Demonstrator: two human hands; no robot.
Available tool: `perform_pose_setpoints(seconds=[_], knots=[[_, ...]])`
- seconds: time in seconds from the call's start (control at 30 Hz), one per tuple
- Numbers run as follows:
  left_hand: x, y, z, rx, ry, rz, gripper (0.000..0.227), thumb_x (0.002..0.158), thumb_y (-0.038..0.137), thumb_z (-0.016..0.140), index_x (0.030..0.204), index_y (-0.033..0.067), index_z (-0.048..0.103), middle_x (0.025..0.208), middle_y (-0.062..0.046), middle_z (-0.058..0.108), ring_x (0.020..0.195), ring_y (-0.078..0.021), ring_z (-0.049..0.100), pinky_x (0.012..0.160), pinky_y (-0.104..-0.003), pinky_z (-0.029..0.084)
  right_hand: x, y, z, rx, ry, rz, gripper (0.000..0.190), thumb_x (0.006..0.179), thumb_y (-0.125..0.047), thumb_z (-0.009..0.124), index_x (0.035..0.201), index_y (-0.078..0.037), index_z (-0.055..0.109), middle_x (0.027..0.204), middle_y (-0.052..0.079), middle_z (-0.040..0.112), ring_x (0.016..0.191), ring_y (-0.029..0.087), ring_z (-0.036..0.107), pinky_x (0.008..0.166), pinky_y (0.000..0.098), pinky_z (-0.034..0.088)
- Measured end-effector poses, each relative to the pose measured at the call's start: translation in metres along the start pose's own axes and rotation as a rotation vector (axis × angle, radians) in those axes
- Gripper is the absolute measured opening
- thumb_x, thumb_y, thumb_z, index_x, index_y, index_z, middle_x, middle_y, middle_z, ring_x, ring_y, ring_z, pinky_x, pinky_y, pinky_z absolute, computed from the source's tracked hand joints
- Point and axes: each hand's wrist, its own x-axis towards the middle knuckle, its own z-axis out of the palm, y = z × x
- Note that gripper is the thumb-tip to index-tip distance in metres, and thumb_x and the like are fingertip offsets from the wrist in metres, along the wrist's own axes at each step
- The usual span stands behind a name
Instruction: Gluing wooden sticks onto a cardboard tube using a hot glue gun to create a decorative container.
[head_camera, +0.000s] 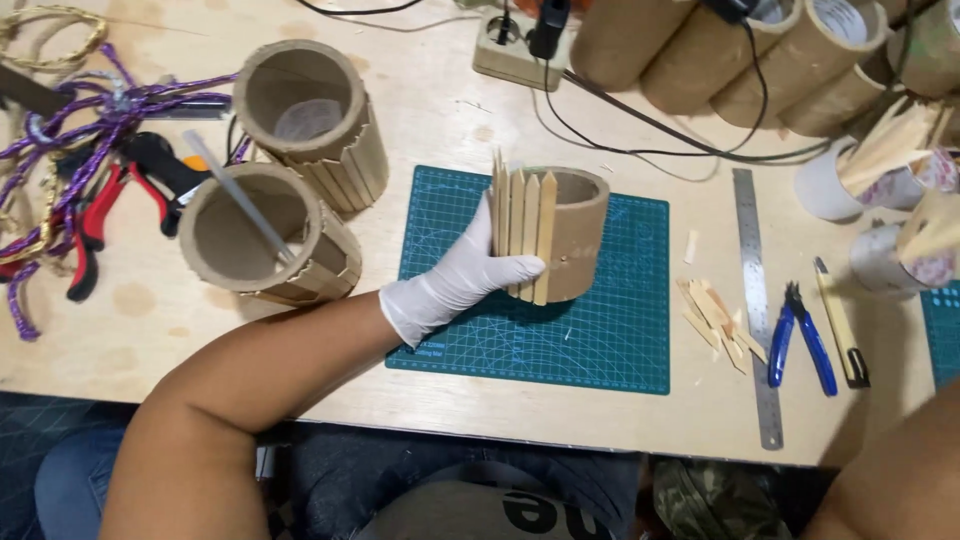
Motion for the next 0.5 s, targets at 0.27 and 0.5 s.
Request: perform_pose_setpoints(seconds=[0.27,0.5], knots=[[0.003,-0.008,-0.008,-0.003,-0.035,-0.012,0.117,0.073,0.018,0.090,0.160,0.0121,0.012,0.139,-0.013,0.048,0.120,-0.0177,0.050,0.103,-0.043,0.052,-0.120,-0.199,0.172,0.321,-0.152,0.191,0.033,0.094,-0.009,0.073,0.125,0.000,0.064,0.103,0.017,0.061,0.092,0.028,0.064,0.082,0.0450,0.055],[0.004,-0.012,-0.011,-0.033,-0.036,-0.024,0.115,0.073,0.015,0.090,0.160,0.0171,0.015,0.135,-0.010,0.051,0.118,-0.0165,0.051,0.101,-0.041,0.054,-0.102,-0.191,0.200,-0.106,-0.334,0.102,0.032,0.098,-0.011,0.068,0.130,-0.010,0.070,0.120,0.021,0.068,0.115,0.039,0.067,0.095,0.0487,0.055]])
